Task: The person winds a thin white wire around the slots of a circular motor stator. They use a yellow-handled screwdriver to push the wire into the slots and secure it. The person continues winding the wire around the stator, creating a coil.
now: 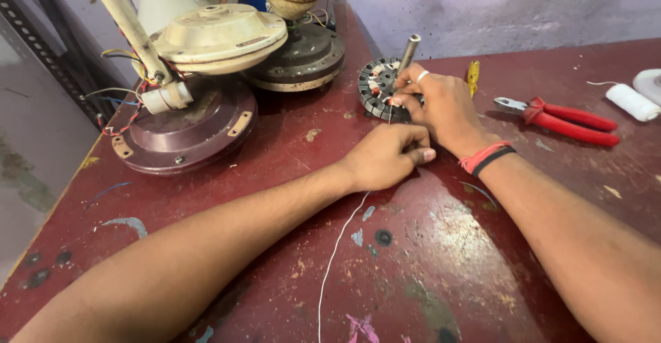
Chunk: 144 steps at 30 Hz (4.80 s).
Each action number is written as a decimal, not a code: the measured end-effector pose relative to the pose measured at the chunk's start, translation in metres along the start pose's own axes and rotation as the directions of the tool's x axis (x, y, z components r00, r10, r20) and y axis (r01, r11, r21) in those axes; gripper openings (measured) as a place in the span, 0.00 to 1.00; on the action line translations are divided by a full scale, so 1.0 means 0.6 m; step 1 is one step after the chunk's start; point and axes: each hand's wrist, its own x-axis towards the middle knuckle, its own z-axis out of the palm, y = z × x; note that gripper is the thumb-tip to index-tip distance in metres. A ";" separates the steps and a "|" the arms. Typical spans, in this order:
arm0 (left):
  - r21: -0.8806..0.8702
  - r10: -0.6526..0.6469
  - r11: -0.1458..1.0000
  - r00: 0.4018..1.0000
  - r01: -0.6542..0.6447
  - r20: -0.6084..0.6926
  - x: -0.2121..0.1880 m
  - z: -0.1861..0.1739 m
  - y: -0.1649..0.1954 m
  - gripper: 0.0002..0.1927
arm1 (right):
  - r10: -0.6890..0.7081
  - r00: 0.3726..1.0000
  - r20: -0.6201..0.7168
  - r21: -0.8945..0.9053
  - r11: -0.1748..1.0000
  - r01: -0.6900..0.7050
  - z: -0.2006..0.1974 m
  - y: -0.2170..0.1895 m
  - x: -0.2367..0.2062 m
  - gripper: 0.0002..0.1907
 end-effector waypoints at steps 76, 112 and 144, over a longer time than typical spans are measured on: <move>0.457 -0.316 0.804 0.924 0.380 -0.214 0.005 -0.075 -0.015 0.19 | 0.209 0.978 0.011 0.664 0.730 -0.164 0.050 0.030 0.001 0.11; 0.608 -0.245 0.751 0.964 0.259 -0.108 0.008 -0.085 -0.039 0.20 | 0.010 0.998 -0.058 0.220 0.976 0.003 0.043 -0.026 0.006 0.18; 0.634 -0.181 0.753 0.982 0.176 -0.057 0.014 -0.085 -0.026 0.19 | 0.270 0.963 -0.020 0.548 0.808 -0.215 0.035 0.011 0.001 0.09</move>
